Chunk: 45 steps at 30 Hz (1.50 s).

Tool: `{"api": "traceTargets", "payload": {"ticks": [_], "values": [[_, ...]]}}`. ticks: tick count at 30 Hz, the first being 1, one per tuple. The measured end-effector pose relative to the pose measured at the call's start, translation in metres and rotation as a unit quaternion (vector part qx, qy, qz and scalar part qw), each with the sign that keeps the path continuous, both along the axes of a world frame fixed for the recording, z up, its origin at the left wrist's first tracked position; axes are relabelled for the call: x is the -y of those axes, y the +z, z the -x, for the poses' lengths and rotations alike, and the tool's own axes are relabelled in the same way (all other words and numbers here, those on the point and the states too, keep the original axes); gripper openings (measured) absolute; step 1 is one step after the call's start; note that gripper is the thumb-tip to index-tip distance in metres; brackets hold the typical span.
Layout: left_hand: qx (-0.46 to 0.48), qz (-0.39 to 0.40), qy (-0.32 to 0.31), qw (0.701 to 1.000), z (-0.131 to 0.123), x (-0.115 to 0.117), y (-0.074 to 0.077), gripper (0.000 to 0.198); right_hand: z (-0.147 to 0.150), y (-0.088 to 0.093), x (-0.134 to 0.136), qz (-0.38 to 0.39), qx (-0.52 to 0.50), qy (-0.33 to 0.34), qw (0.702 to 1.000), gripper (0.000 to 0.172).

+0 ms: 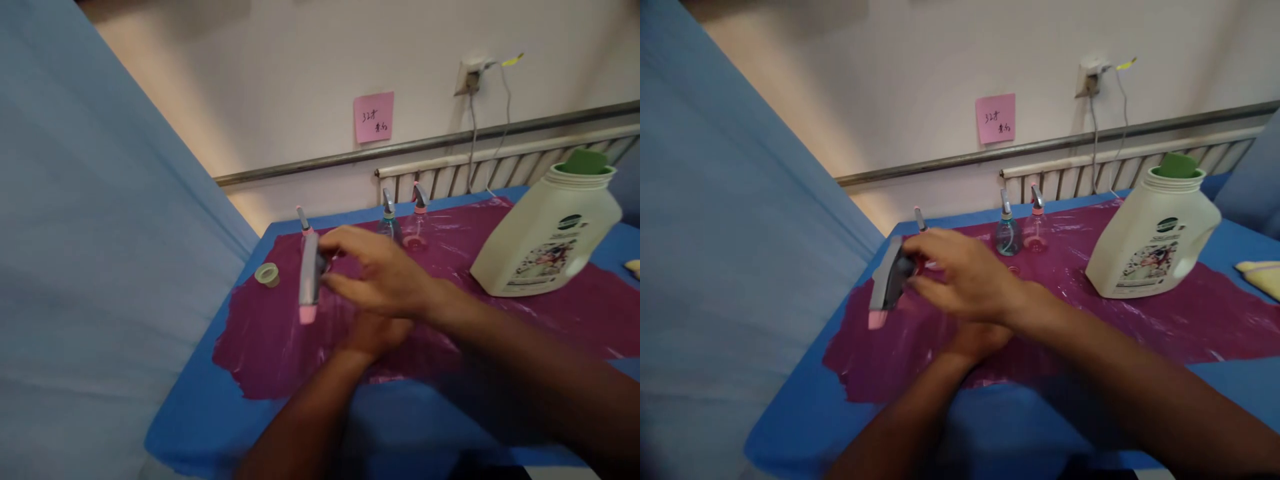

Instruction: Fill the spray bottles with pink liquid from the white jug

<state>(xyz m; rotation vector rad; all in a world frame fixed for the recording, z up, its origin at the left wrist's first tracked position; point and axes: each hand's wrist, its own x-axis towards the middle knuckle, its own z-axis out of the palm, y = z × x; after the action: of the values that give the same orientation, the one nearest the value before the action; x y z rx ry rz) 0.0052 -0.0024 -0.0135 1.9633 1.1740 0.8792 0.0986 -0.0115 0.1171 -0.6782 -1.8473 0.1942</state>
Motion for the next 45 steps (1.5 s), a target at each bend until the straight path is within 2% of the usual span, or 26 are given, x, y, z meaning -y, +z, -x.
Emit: {"api": "traceTargets", "payload": {"ticks": [3, 5, 7, 9, 12, 19, 23, 27, 31, 34, 41, 45], "values": [[-0.004, -0.011, -0.1, 0.995, 0.002, -0.001, 0.003, 0.054, -0.039, 0.015, 0.017, 0.043, -0.113, -0.048, 0.991, 0.019], [0.004, -0.023, -0.123, 0.992, 0.003, -0.003, 0.0, 0.077, -0.06, 0.02, 0.027, 0.085, -0.175, -0.063, 0.979, 0.022], [0.011, -0.02, -0.128, 0.992, 0.003, -0.005, -0.004, 0.091, -0.076, 0.022, 0.036, 0.109, -0.227, -0.072, 0.965, 0.032], [0.011, -0.012, -0.128, 0.992, 0.004, -0.006, -0.009, 0.095, -0.087, 0.021, 0.04, 0.111, -0.268, -0.084, 0.953, 0.039], [0.01, -0.012, -0.128, 0.992, 0.006, -0.007, -0.011, 0.097, -0.096, 0.018, 0.04, 0.1, -0.303, -0.087, 0.944, 0.04], [-0.002, 0.031, -0.113, 0.993, 0.004, -0.004, -0.002, 0.097, -0.102, 0.01, 0.031, 0.139, -0.291, -0.058, 0.945, 0.039], [-0.002, 0.045, -0.11, 0.993, 0.002, -0.002, 0.005, 0.095, -0.103, -0.005, 0.022, 0.183, -0.274, -0.05, 0.943, 0.041], [-0.003, 0.055, -0.121, 0.991, 0.001, -0.002, 0.01, 0.088, -0.109, -0.037, 0.013, 0.282, -0.234, -0.04, 0.929, 0.041], [-0.002, 0.021, -0.132, 0.991, 0.003, -0.004, 0.005, 0.093, -0.114, -0.072, 0.016, 0.337, -0.265, -0.02, 0.903, 0.045], [0.007, 0.014, -0.14, 0.99, 0.004, -0.006, -0.001, 0.096, -0.114, -0.087, 0.022, 0.352, -0.295, -0.01, 0.888, 0.049], [0.024, 0.006, -0.157, 0.987, 0.004, -0.008, -0.003, 0.098, -0.111, -0.1, 0.026, 0.348, -0.294, 0.014, 0.89, 0.043], [0.019, 0.019, -0.146, 0.989, 0.002, -0.006, 0.0, 0.094, -0.115, -0.094, 0.035, 0.289, -0.238, -0.05, 0.926, 0.041]]}}
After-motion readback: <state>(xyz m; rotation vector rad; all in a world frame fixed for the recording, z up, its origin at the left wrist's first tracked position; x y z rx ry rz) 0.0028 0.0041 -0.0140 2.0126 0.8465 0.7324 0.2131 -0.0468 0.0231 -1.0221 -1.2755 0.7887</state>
